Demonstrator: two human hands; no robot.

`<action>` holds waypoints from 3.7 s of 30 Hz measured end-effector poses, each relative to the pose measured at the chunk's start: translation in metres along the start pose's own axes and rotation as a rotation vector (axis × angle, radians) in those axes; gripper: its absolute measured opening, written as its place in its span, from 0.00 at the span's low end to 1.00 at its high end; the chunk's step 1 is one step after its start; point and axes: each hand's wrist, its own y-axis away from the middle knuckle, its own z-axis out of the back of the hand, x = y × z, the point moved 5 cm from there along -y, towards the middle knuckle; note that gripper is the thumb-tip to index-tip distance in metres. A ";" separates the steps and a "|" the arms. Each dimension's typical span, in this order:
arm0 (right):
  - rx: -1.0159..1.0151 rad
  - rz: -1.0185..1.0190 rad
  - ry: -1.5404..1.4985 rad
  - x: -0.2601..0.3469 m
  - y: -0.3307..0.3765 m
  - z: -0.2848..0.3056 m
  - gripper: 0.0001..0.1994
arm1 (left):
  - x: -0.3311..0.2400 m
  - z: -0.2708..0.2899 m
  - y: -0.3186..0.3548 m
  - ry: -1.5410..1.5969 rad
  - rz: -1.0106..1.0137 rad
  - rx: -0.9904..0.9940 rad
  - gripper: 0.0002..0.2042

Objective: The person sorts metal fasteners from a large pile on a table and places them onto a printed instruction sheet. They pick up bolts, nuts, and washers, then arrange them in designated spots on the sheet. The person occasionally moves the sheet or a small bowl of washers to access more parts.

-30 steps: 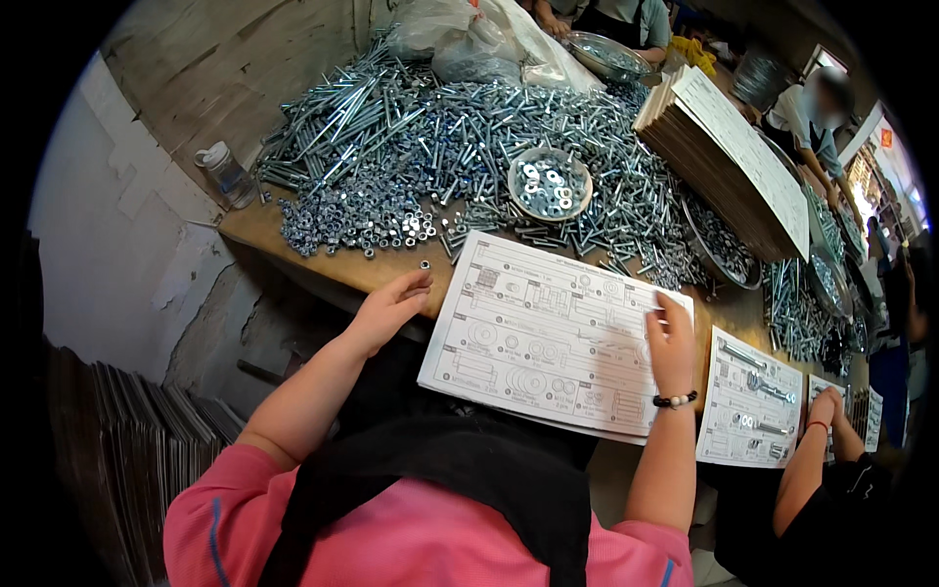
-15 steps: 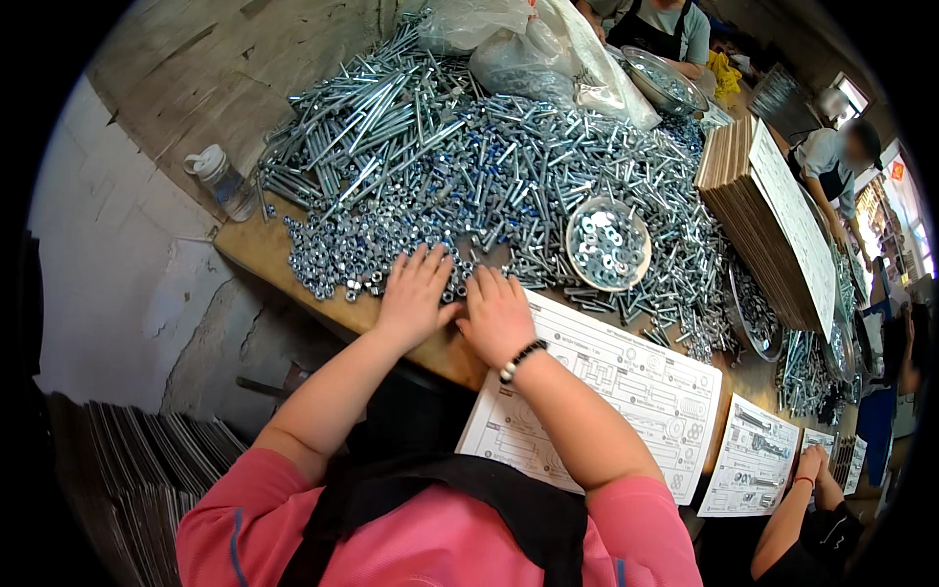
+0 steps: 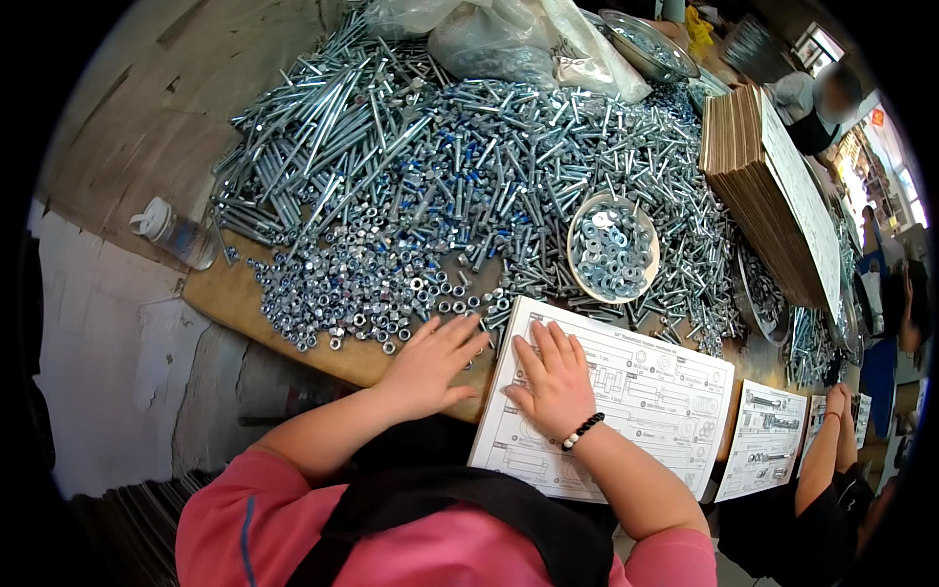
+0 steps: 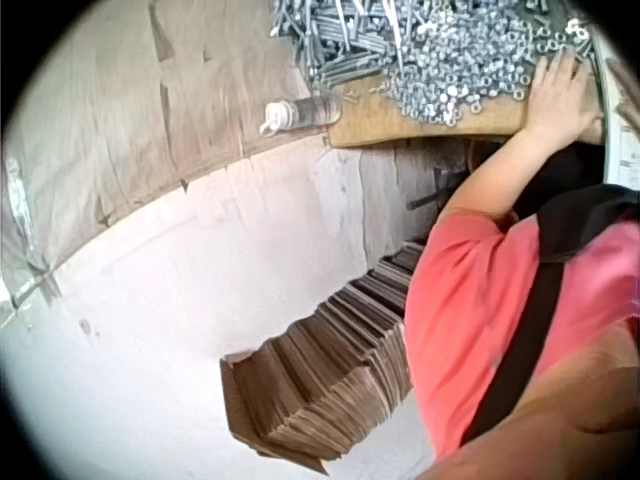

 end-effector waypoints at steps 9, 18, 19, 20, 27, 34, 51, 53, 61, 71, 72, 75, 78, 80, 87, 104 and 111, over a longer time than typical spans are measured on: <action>-0.028 0.014 0.005 -0.002 -0.001 0.001 0.30 | 0.093 0.058 -0.047 -0.290 0.446 -0.279 0.29; -0.055 0.029 -0.017 -0.010 0.007 -0.002 0.30 | 0.074 0.042 -0.052 -0.284 0.444 -0.370 0.30; -0.070 0.046 -0.026 -0.009 0.007 -0.004 0.30 | 0.075 0.040 -0.051 -0.286 0.451 -0.378 0.30; -0.086 0.058 -0.034 -0.009 0.007 -0.005 0.30 | 0.076 0.040 -0.051 -0.318 0.443 -0.391 0.30; -0.138 0.132 -0.097 -0.009 0.018 -0.010 0.29 | 0.061 0.032 -0.043 -0.403 0.501 -0.400 0.28; -0.126 0.146 -0.106 -0.011 0.028 -0.007 0.29 | 0.025 0.007 -0.044 -0.413 0.363 -0.359 0.24; -0.136 0.142 -0.066 -0.011 0.033 0.001 0.28 | 0.043 -0.003 -0.094 -0.461 0.134 -0.047 0.34; -0.161 0.150 -0.068 -0.010 0.032 0.003 0.28 | 0.052 0.001 -0.088 -0.561 0.110 0.007 0.33; -0.091 0.114 -0.044 -0.009 0.029 0.002 0.28 | 0.036 0.012 -0.020 -0.528 0.175 0.052 0.32; -0.118 0.130 -0.040 -0.010 0.030 -0.001 0.28 | 0.002 -0.019 -0.041 -0.469 0.028 -0.039 0.31; -0.119 0.134 -0.047 -0.008 0.030 0.000 0.27 | 0.009 -0.016 -0.046 -0.473 0.046 -0.031 0.32; -0.118 0.129 -0.052 -0.010 0.029 0.002 0.27 | 0.028 -0.007 -0.057 -0.571 0.095 0.026 0.33; -0.110 0.138 -0.049 -0.012 0.029 0.001 0.28 | 0.052 0.003 -0.042 -0.529 0.216 -0.013 0.33; -0.089 0.139 -0.057 -0.014 0.027 0.001 0.27 | 0.051 0.007 -0.026 -0.556 0.207 0.014 0.33; -0.023 0.221 -0.303 -0.022 -0.009 0.026 0.16 | 0.036 0.031 0.025 -0.142 0.359 -0.316 0.27; 0.080 0.229 -0.066 0.032 -0.054 -0.016 0.17 | -0.001 0.003 0.025 -0.184 0.256 -0.242 0.09; 0.072 0.269 -0.081 0.038 -0.053 -0.023 0.06 | 0.011 0.000 0.024 -0.221 0.392 -0.318 0.11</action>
